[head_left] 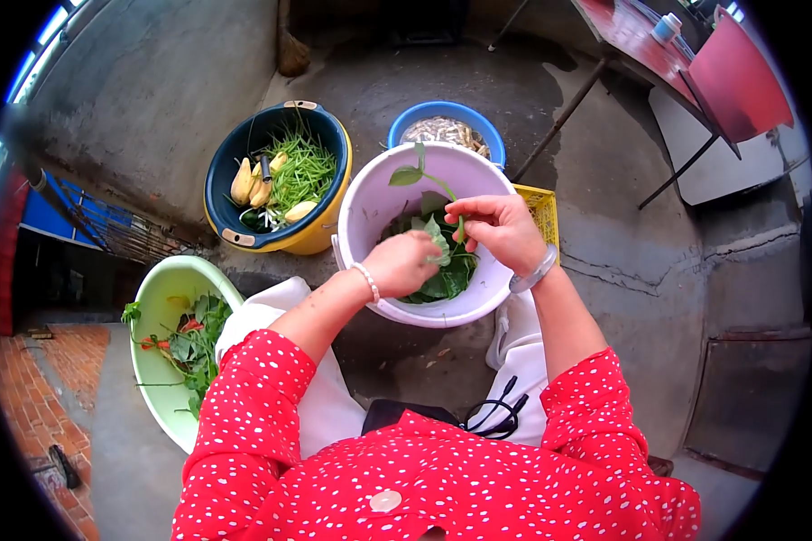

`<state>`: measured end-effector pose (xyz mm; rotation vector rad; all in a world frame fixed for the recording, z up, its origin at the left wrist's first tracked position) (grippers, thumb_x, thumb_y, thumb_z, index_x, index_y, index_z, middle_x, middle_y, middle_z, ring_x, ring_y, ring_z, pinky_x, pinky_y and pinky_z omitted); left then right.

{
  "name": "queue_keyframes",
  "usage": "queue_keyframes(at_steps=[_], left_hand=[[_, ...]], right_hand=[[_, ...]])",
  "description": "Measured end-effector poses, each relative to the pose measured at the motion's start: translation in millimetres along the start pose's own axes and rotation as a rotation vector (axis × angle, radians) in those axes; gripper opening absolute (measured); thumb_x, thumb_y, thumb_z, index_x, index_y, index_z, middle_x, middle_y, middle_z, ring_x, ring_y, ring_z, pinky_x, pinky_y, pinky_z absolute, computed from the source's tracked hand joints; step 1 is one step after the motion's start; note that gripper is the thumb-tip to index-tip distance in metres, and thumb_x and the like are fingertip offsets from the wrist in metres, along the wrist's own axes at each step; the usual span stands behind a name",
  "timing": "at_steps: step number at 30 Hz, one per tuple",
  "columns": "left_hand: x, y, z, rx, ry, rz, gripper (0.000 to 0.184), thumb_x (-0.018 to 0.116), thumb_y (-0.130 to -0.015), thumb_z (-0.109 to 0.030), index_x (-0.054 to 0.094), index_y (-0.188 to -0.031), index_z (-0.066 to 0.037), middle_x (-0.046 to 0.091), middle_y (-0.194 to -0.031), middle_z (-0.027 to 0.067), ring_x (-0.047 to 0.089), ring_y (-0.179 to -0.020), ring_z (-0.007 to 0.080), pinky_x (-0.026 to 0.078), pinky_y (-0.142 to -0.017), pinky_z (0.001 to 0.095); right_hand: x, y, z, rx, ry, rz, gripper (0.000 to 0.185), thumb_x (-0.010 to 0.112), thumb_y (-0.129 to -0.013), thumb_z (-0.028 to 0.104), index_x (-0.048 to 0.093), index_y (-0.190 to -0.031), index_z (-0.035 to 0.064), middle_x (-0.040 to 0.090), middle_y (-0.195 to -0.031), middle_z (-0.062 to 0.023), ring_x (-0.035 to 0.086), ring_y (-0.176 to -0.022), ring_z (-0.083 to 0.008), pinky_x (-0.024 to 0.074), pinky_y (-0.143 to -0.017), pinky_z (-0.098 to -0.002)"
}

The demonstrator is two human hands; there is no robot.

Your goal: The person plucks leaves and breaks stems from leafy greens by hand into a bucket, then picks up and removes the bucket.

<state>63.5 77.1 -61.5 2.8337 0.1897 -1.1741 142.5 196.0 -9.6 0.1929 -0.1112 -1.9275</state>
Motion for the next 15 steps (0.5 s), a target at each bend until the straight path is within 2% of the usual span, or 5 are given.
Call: queue_keyframes(at_steps=[4, 8, 11, 13, 15], left_hand=[[-28.8, -3.9, 24.0, -0.652, 1.088, -0.223, 0.027, 0.053, -0.089, -0.028, 0.062, -0.097, -0.004, 0.058, -0.071, 0.0042, 0.056, -0.057, 0.0129, 0.046, -0.050, 0.0261], [-37.5, -0.2, 28.4, -0.593, 1.348, -0.355, 0.018, 0.061, -0.086, -0.023, 0.061, -0.089, -0.005, 0.055, -0.067, -0.0022, 0.049, -0.049, 0.0036, 0.038, -0.043, 0.0171], [-30.7, 1.8, 21.2, -0.664, 1.291, -0.391, 0.015, 0.061, -0.085, -0.016, 0.061, -0.092, -0.003, 0.059, -0.069, -0.0007, 0.053, -0.054, 0.0039, 0.040, -0.045, 0.0160], [-26.8, 1.0, 10.6, -0.606, 1.321, -0.361, 0.016, 0.064, -0.083, -0.016, 0.062, -0.092, -0.003, 0.060, -0.071, 0.0003, 0.055, -0.056, 0.0058, 0.041, -0.048, 0.0173], [-21.8, 1.0, 5.4, -0.547, 1.359, -0.317, 0.017, 0.065, -0.082, -0.016, 0.063, -0.092, -0.003, 0.063, -0.073, 0.0025, 0.058, -0.060, 0.0079, 0.043, -0.049, 0.0182]], right_hand=[[10.6, 8.3, 8.6, -0.088, 0.105, 0.083, 0.027, 0.049, -0.073, -0.008, 0.065, -0.093, -0.0017, 0.065, -0.083, -0.0072, 0.060, -0.067, -0.0108, 0.0494, -0.061, -0.0226], [24.7, 14.1, 10.1, -0.247, 0.336, 0.294, 0.020, 0.049, -0.070, -0.009, 0.064, -0.082, -0.0014, 0.064, -0.080, -0.0064, 0.060, -0.071, -0.0119, 0.0491, -0.065, -0.0236], [17.8, 9.9, 3.1, -0.187, 0.308, 0.070, 0.014, 0.061, -0.075, 0.002, 0.062, -0.088, -0.0011, 0.065, -0.078, -0.0087, 0.062, -0.074, -0.0140, 0.0498, -0.069, -0.0260], [5.7, 0.8, -7.0, -0.168, 0.145, -0.115, 0.035, 0.070, -0.075, 0.015, 0.057, -0.102, -0.0021, 0.066, -0.076, -0.0114, 0.064, -0.076, -0.0145, 0.0499, -0.069, -0.0263], [7.9, -1.5, -11.4, -0.131, 0.126, -0.096, 0.040, 0.070, -0.074, 0.013, 0.054, -0.107, -0.0028, 0.067, -0.077, -0.0117, 0.065, -0.075, -0.0146, 0.0498, -0.069, -0.0258]])
Point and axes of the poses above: each hand's wrist, its own y-axis away from the middle knuckle, its own x-axis out of the palm, z = x × y, the point moved 5 cm from there along -y, towards the middle knuckle
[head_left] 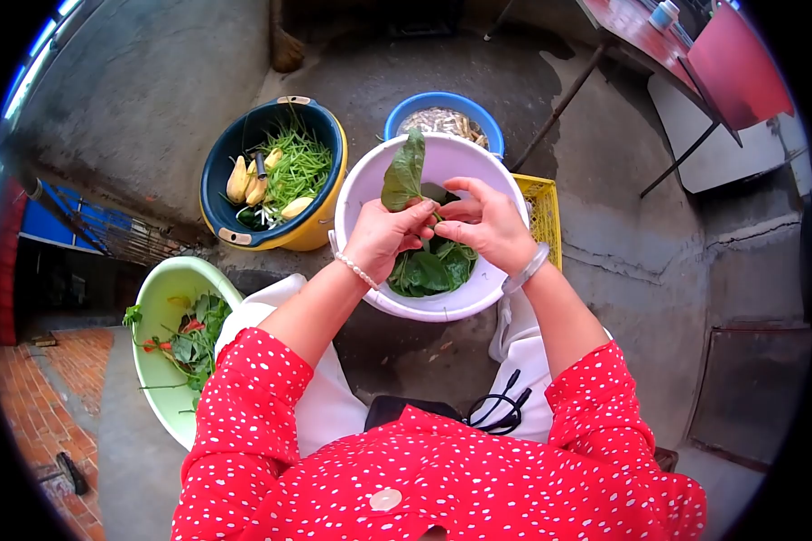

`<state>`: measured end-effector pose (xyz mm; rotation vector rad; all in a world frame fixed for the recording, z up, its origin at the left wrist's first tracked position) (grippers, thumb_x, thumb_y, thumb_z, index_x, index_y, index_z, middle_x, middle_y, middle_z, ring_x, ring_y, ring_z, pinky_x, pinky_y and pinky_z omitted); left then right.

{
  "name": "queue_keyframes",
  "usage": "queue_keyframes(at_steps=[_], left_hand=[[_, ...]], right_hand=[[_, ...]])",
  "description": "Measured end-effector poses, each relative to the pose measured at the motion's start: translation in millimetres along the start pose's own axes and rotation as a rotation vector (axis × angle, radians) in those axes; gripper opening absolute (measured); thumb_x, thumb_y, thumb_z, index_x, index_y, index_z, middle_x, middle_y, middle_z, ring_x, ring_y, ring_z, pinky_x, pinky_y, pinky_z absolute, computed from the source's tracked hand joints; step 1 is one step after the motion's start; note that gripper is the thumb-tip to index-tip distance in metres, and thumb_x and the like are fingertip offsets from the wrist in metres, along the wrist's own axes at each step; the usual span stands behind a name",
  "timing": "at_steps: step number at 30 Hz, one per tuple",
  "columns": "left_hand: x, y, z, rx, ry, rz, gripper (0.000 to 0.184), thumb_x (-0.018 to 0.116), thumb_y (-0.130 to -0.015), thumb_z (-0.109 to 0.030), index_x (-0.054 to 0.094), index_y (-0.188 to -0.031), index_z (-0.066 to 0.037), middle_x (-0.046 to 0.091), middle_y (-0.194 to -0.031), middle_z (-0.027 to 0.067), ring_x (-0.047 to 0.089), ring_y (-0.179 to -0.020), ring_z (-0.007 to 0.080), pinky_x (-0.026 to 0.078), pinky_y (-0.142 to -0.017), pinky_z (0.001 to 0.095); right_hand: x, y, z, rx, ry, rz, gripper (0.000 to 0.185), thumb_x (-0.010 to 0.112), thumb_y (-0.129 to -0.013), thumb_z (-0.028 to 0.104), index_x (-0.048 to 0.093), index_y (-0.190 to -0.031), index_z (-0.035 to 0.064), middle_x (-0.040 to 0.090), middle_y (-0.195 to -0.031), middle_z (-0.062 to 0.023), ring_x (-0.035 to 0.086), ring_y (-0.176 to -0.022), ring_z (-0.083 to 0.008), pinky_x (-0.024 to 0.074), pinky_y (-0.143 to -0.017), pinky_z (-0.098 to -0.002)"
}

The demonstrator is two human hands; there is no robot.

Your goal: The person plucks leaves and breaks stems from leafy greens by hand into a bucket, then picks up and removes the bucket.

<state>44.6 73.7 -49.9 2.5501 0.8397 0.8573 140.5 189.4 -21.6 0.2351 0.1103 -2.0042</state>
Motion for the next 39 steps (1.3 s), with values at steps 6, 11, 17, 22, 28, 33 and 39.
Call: queue_keyframes(at_steps=[6, 11, 17, 22, 28, 33, 39], left_hand=[[-4.2, -1.7, -11.7, 0.152, -0.415, -0.101, 0.019, 0.068, -0.079, -0.019, 0.066, -0.079, -0.001, 0.064, -0.073, 0.0045, 0.059, -0.060, 0.0090, 0.044, -0.049, 0.0214], [31.1, 44.8, -59.3, 1.304, -1.232, -0.266, 0.018, 0.071, -0.065, -0.007, 0.067, -0.082, -0.009, 0.065, -0.085, 0.0044, 0.061, -0.085, 0.0233, 0.047, -0.075, 0.0325], [20.4, 25.8, -44.4, 1.140, -1.393, -0.143, 0.013, 0.068, -0.068, -0.006, 0.067, -0.081, -0.009, 0.066, -0.084, 0.0050, 0.060, -0.088, 0.0217, 0.042, -0.083, 0.0348], [17.6, 21.2, -41.8, 1.019, -1.266, -0.086, 0.011, 0.068, -0.068, -0.005, 0.067, -0.079, -0.006, 0.065, -0.078, 0.0060, 0.059, -0.077, 0.0222, 0.044, -0.075, 0.0318], [17.3, 17.4, -36.6, 0.906, -1.271, -0.063, 0.013, 0.068, -0.066, -0.008, 0.068, -0.079, -0.005, 0.063, -0.076, 0.0076, 0.058, -0.077, 0.0243, 0.045, -0.072, 0.0327], [17.4, 14.5, -36.0, 0.819, -1.229, -0.018, 0.014, 0.067, -0.066, -0.010, 0.067, -0.078, -0.004, 0.062, -0.074, 0.0082, 0.058, -0.076, 0.0240, 0.046, -0.071, 0.0322], [12.8, 10.1, -30.3, 0.803, -1.134, -0.120, 0.010, 0.064, -0.062, -0.011, 0.068, -0.069, -0.005, 0.061, -0.071, 0.0082, 0.057, -0.074, 0.0266, 0.044, -0.072, 0.0366]], right_hand=[[-4.0, -1.0, -2.4, 0.023, 0.202, -0.066, 0.017, 0.064, -0.073, 0.008, 0.068, -0.089, 0.0043, 0.066, -0.075, -0.0138, 0.065, -0.067, -0.0199, 0.0501, -0.064, -0.0283], [-12.0, 0.7, 12.7, -0.149, 0.829, -0.129, 0.014, 0.064, -0.074, 0.011, 0.068, -0.087, 0.0086, 0.065, -0.077, -0.0117, 0.063, -0.067, -0.0266, 0.0500, -0.062, -0.0327], [-6.4, 2.8, 20.2, -0.262, 0.766, -0.155, 0.009, 0.060, -0.077, 0.017, 0.068, -0.080, 0.0128, 0.064, -0.071, -0.0116, 0.062, -0.066, -0.0291, 0.0490, -0.060, -0.0380], [-5.0, 2.9, 21.0, -0.244, 0.784, -0.132, 0.008, 0.061, -0.076, 0.015, 0.068, -0.081, 0.0119, 0.064, -0.071, -0.0114, 0.062, -0.065, -0.0283, 0.0492, -0.060, -0.0367], [-4.0, 4.8, 22.5, -0.256, 0.796, -0.123, 0.010, 0.063, -0.074, 0.011, 0.068, -0.082, 0.0090, 0.064, -0.074, -0.0116, 0.063, -0.067, -0.0273, 0.0500, -0.060, -0.0335], [-3.2, 6.6, 27.6, -0.296, 0.806, -0.124, 0.009, 0.063, -0.074, 0.011, 0.067, -0.081, 0.0080, 0.064, -0.072, -0.0120, 0.063, -0.065, -0.0272, 0.0498, -0.059, -0.0341], [9.9, 12.4, 32.0, -0.507, 0.906, -0.162, 0.005, 0.062, -0.072, 0.016, 0.067, -0.070, 0.0148, 0.060, -0.068, -0.0030, 0.061, -0.069, -0.0212, 0.0482, -0.056, -0.0355]])
Point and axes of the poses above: each hand's wrist, its own y-axis away from the middle knuckle, its own x-axis out of the palm, z = x × y, the point moved 5 cm from there along -y, towards the middle knuckle
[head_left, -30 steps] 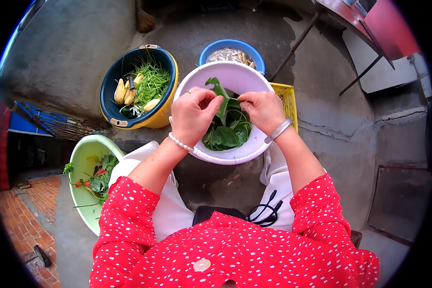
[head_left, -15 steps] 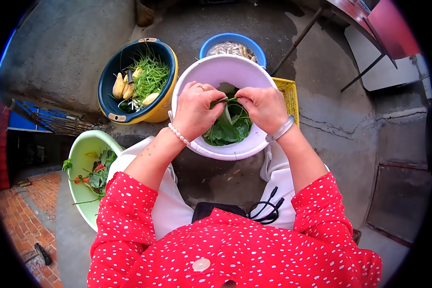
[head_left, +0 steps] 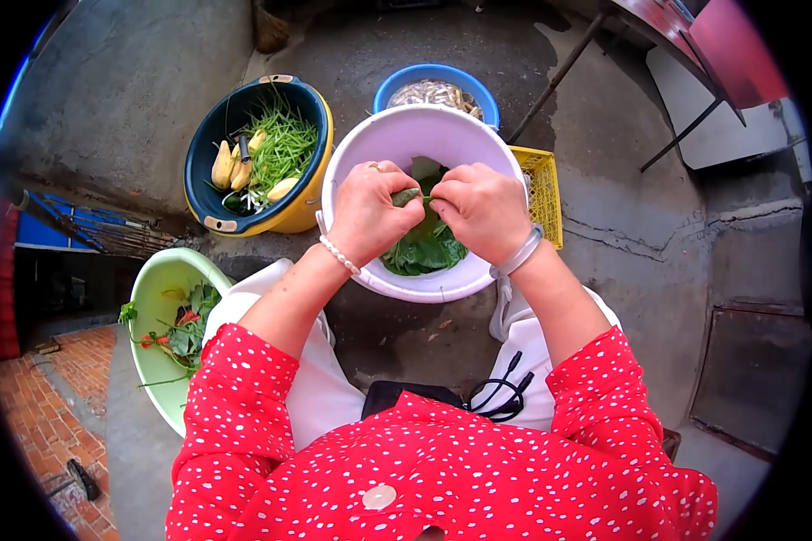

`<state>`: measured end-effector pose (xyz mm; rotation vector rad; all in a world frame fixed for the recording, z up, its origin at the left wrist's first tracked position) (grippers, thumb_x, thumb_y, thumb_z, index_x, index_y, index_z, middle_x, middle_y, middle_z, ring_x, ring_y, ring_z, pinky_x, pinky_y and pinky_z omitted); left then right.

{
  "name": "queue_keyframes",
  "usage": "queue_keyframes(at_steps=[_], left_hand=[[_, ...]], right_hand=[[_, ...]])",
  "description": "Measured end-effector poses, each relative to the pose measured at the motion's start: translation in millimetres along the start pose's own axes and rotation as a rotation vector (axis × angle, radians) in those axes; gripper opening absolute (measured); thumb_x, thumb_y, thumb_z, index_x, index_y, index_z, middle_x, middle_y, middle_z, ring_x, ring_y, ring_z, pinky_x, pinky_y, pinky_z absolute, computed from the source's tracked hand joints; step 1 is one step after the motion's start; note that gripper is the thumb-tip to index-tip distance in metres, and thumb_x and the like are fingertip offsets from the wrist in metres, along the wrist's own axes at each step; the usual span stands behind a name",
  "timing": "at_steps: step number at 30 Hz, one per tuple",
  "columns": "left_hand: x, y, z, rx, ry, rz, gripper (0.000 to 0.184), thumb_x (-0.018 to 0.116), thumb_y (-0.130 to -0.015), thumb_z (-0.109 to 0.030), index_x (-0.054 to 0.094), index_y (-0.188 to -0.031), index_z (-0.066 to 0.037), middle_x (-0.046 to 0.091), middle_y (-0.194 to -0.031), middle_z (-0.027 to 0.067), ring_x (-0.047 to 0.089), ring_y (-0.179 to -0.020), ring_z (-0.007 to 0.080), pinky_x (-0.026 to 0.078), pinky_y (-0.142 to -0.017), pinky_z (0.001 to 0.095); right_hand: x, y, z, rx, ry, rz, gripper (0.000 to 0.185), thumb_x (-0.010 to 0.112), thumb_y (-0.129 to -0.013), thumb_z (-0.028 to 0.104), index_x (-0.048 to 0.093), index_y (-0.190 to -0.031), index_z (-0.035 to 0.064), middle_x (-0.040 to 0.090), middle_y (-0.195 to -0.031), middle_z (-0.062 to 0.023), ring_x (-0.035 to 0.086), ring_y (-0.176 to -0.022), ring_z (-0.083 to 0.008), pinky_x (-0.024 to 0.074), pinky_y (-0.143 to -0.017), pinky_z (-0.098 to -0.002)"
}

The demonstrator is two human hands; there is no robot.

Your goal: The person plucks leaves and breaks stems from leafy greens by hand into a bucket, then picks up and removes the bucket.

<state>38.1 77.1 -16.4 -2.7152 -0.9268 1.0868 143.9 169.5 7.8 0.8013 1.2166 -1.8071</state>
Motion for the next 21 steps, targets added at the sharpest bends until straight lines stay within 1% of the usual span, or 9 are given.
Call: queue_keyframes(at_steps=[3, 6, 9, 12, 15, 18, 19, 21], left_hand=[[4.8, 2.0, 2.6, -0.035, 0.037, 0.015, 0.011, 0.064, -0.061, -0.011, 0.067, -0.069, -0.004, 0.062, -0.072, 0.0085, 0.058, -0.074, 0.0276, 0.046, -0.070, 0.0362], [6.9, 2.9, 6.9, -0.155, 0.145, 0.051, 0.011, 0.063, -0.061, -0.009, 0.067, -0.070, -0.003, 0.060, -0.069, 0.0083, 0.058, -0.070, 0.0242, 0.046, -0.067, 0.0322], [11.4, 3.6, 18.7, -0.267, 0.359, 0.103, 0.012, 0.064, -0.064, -0.009, 0.068, -0.073, -0.002, 0.060, -0.068, 0.0072, 0.058, -0.068, 0.0183, 0.046, -0.066, 0.0283], [14.7, 2.7, 25.1, -0.392, 0.542, 0.137, 0.014, 0.066, -0.067, -0.011, 0.068, -0.078, -0.002, 0.061, -0.071, 0.0062, 0.058, -0.069, 0.0142, 0.046, -0.067, 0.0268], [20.2, 6.1, 26.3, -0.472, 0.607, 0.192, 0.016, 0.066, -0.069, -0.013, 0.068, -0.080, -0.002, 0.064, -0.076, 0.0073, 0.059, -0.072, 0.0148, 0.046, -0.069, 0.0278], [20.2, 4.4, 23.0, -0.331, 0.454, 0.190, 0.015, 0.067, -0.069, -0.013, 0.068, -0.079, -0.002, 0.065, -0.077, 0.0085, 0.060, -0.073, 0.0151, 0.047, -0.069, 0.0280], [19.3, 4.2, 21.3, -0.315, 0.425, 0.197, 0.015, 0.066, -0.068, -0.015, 0.068, -0.078, -0.004, 0.065, -0.078, 0.0092, 0.061, -0.074, 0.0171, 0.047, -0.070, 0.0291], [20.7, 5.7, 23.1, -0.322, 0.381, 0.220, 0.012, 0.065, -0.070, -0.009, 0.067, -0.078, -0.001, 0.063, -0.078, 0.0060, 0.059, -0.074, 0.0132, 0.046, -0.069, 0.0260]], right_hand=[[0.9, -1.8, 2.7, 0.017, 0.089, 0.049, 0.006, 0.062, -0.070, 0.014, 0.066, -0.066, 0.0152, 0.058, -0.071, -0.0014, 0.059, -0.071, -0.0198, 0.0479, -0.057, -0.0345], [6.3, 0.3, -0.7, 0.094, 0.037, 0.128, 0.006, 0.062, -0.071, 0.014, 0.066, -0.067, 0.0133, 0.058, -0.071, -0.0033, 0.059, -0.069, -0.0209, 0.0474, -0.057, -0.0356], [7.6, 1.4, -5.4, 0.159, -0.154, 0.126, 0.005, 0.064, -0.070, 0.013, 0.068, -0.070, 0.0102, 0.059, -0.071, -0.0047, 0.059, -0.066, -0.0229, 0.0475, -0.058, -0.0377], [6.0, 1.4, -15.3, 0.229, -0.410, 0.044, 0.008, 0.066, -0.068, 0.008, 0.069, -0.076, 0.0072, 0.061, -0.070, -0.0081, 0.060, -0.064, -0.0231, 0.0482, -0.060, -0.0353], [10.0, 2.5, -26.8, 0.382, -0.681, 0.046, 0.010, 0.068, -0.068, 0.002, 0.069, -0.078, 0.0033, 0.063, -0.070, -0.0081, 0.060, -0.061, -0.0175, 0.0484, -0.058, -0.0290], [10.1, 1.1, -36.0, 0.590, -0.916, 0.081, 0.009, 0.067, -0.072, 0.001, 0.068, -0.080, -0.0009, 0.064, -0.071, -0.0062, 0.058, -0.060, -0.0113, 0.0470, -0.055, -0.0236], [9.4, 0.8, -41.0, 0.596, -0.950, 0.068, 0.008, 0.066, -0.074, 0.002, 0.067, -0.082, -0.0022, 0.064, -0.072, -0.0031, 0.057, -0.058, -0.0080, 0.0463, -0.053, -0.0212], [3.7, -1.0, -51.3, 0.640, -0.941, 0.026, 0.010, 0.066, -0.075, 0.002, 0.067, -0.084, -0.0014, 0.064, -0.072, -0.0029, 0.057, -0.058, -0.0074, 0.0462, -0.052, -0.0201]])
Point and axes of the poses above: each hand's wrist, its own y-axis away from the middle knuckle, its own x-axis out of the palm, z = x × y, the point moved 5 cm from there along -y, towards the middle knuckle
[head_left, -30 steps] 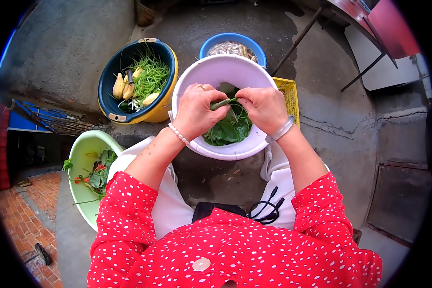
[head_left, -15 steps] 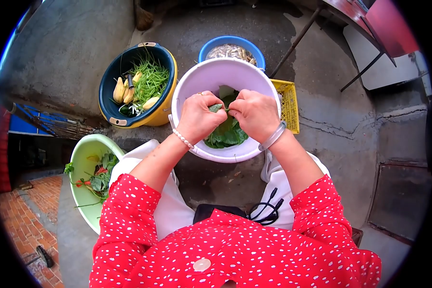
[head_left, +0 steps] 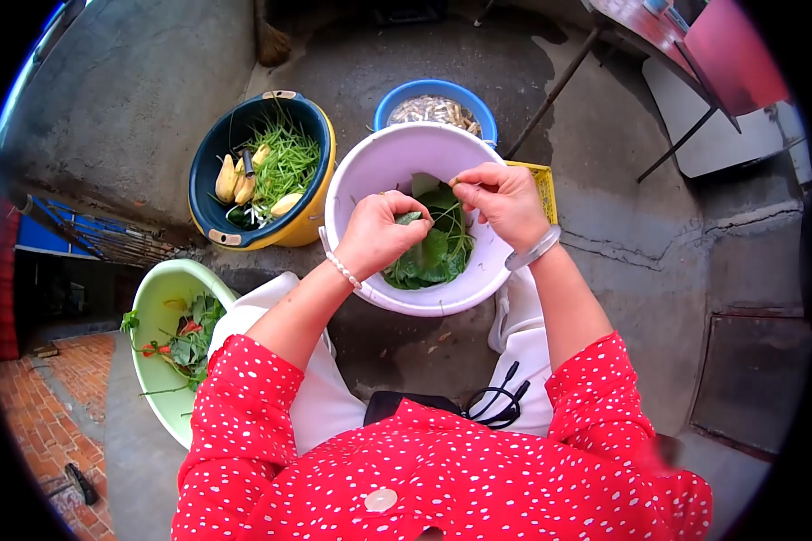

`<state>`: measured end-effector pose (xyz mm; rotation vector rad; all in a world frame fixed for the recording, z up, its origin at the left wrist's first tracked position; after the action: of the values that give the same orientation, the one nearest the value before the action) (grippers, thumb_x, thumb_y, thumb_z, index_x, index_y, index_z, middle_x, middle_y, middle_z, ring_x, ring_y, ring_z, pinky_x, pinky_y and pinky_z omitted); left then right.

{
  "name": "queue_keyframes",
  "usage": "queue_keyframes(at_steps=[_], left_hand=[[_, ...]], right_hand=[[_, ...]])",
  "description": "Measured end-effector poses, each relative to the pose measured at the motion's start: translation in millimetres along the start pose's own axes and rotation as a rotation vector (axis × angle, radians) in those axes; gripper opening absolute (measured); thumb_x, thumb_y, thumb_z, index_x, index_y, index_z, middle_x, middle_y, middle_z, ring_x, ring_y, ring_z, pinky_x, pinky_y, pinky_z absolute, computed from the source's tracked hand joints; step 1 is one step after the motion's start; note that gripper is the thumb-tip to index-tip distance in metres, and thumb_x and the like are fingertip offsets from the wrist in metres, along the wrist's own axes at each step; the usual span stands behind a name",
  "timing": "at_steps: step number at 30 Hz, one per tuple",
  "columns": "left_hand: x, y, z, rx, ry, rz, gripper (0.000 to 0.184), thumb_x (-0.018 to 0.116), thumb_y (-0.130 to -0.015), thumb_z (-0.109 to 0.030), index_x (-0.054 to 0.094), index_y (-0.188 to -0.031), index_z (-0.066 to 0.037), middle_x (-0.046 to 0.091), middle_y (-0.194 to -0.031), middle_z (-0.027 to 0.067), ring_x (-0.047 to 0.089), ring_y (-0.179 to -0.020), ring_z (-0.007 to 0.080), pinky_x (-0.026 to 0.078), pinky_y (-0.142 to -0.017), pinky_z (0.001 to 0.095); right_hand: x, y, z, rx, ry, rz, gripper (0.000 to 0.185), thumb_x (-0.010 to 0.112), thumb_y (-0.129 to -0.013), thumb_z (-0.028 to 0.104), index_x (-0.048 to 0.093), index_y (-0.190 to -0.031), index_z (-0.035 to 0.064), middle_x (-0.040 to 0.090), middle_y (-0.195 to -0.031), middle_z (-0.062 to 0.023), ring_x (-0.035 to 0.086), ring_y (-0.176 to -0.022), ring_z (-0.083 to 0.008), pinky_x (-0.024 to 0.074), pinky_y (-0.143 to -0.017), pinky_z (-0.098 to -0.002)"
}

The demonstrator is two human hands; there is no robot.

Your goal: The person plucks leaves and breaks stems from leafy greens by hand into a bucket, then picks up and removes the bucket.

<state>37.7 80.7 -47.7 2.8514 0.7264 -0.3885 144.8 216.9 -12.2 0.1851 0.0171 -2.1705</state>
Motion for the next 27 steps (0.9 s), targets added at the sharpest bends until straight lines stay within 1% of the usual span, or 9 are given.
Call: queue_keyframes(at_steps=[1, 3, 7, 10, 16, 19, 23, 25, 27], left_hand=[[0.1, 0.3, 0.9, -0.008, -0.023, 0.006, 0.010, 0.064, -0.071, -0.006, 0.066, -0.078, 0.001, 0.062, -0.078, 0.0044, 0.058, -0.074, 0.0112, 0.046, -0.068, 0.0244], [-0.5, 1.3, -2.5, 0.029, -0.105, 0.019, 0.010, 0.064, -0.070, -0.007, 0.066, -0.077, 0.000, 0.061, -0.078, 0.0059, 0.059, -0.075, 0.0140, 0.046, -0.070, 0.0261], [1.1, 4.0, -3.1, 0.045, -0.222, 0.056, 0.012, 0.064, -0.067, -0.010, 0.066, -0.076, -0.002, 0.061, -0.078, 0.0097, 0.059, -0.075, 0.0203, 0.046, -0.072, 0.0289], [2.4, 6.0, -4.7, 0.030, -0.301, 0.089, 0.018, 0.060, -0.063, -0.017, 0.068, -0.075, -0.005, 0.062, -0.082, 0.0139, 0.060, -0.078, 0.0307, 0.046, -0.076, 0.0359], [4.7, 6.2, -4.5, 0.025, -0.353, 0.121, 0.016, 0.059, -0.063, -0.016, 0.067, -0.072, -0.005, 0.062, -0.080, 0.0150, 0.059, -0.077, 0.0312, 0.047, -0.074, 0.0376], [4.6, 6.9, -1.9, 0.083, -0.459, 0.100, 0.015, 0.058, -0.063, -0.014, 0.067, -0.071, -0.004, 0.062, -0.078, 0.0148, 0.059, -0.077, 0.0313, 0.046, -0.073, 0.0380], [0.1, 6.7, -4.9, 0.165, -0.600, 0.058, 0.013, 0.059, -0.065, -0.011, 0.067, -0.072, -0.005, 0.063, -0.076, 0.0123, 0.059, -0.076, 0.0303, 0.046, -0.072, 0.0382], [-0.8, 7.0, -5.0, 0.243, -0.694, 0.021, 0.011, 0.060, -0.067, -0.012, 0.067, -0.072, -0.006, 0.063, -0.075, 0.0112, 0.060, -0.075, 0.0297, 0.046, -0.072, 0.0386], [3.7, 8.4, -2.6, 0.245, -0.646, 0.088, 0.011, 0.062, -0.070, -0.014, 0.067, -0.074, -0.005, 0.063, -0.075, 0.0110, 0.060, -0.074, 0.0288, 0.046, -0.071, 0.0385]], right_hand=[[-4.9, -1.9, 1.1, 0.010, -0.004, -0.026, 0.011, 0.066, -0.076, 0.001, 0.068, -0.086, -0.0009, 0.065, -0.072, -0.0029, 0.057, -0.058, -0.0072, 0.0461, -0.052, -0.0196], [-15.8, -5.1, 3.2, 0.000, -0.037, -0.079, 0.010, 0.065, -0.078, 0.003, 0.067, -0.087, -0.0012, 0.064, -0.073, -0.0027, 0.056, -0.058, -0.0057, 0.0467, -0.052, -0.0194], [-42.1, -9.7, 7.7, -0.057, -0.025, -0.199, 0.010, 0.064, -0.080, 0.005, 0.066, -0.088, -0.0003, 0.064, -0.071, -0.0044, 0.057, -0.055, -0.0058, 0.0407, -0.041, -0.0172], [-63.5, -9.8, 11.4, -0.086, -0.083, -0.357, 0.010, 0.063, -0.081, 0.005, 0.065, -0.088, -0.0006, 0.063, -0.072, -0.0043, 0.057, -0.055, -0.0065, 0.0414, -0.041, -0.0174], [-102.6, -5.8, 20.5, -0.165, -0.144, -0.604, 0.012, 0.056, -0.087, 0.009, 0.060, -0.091, -0.0013, 0.065, -0.080, -0.0081, 0.058, -0.053, -0.0083, 0.0425, -0.041, -0.0181], [-113.3, 0.7, 26.7, -0.145, -0.205, -0.689, 0.012, 0.053, -0.089, 0.010, 0.057, -0.094, -0.0006, 0.065, -0.083, -0.0104, 0.059, -0.052, -0.0098, 0.0441, -0.042, -0.0182], [-96.3, -6.8, 20.3, -0.053, -0.168, -0.545, 0.014, 0.053, -0.089, 0.010, 0.056, -0.095, -0.0023, 0.065, -0.081, -0.0124, 0.060, -0.053, -0.0114, 0.0465, -0.042, -0.0194], [-75.8, -12.3, 11.8, -0.030, -0.120, -0.389, 0.014, 0.055, -0.086, 0.005, 0.058, -0.096, -0.0040, 0.065, -0.079, -0.0118, 0.061, -0.054, -0.0113, 0.0478, -0.045, -0.0195], [-52.6, -13.7, 5.9, 0.014, -0.119, -0.264, 0.013, 0.057, -0.083, 0.001, 0.061, -0.094, -0.0041, 0.065, -0.077, -0.0104, 0.061, -0.054, -0.0108, 0.0473, -0.044, -0.0195]])
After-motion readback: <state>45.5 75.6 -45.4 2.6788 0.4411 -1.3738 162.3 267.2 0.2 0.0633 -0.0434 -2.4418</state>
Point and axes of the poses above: each hand's wrist, its own y-axis away from the middle knuckle, its own x-axis out of the palm, z = x × y, the point moved 5 cm from there along -y, towards the middle knuckle
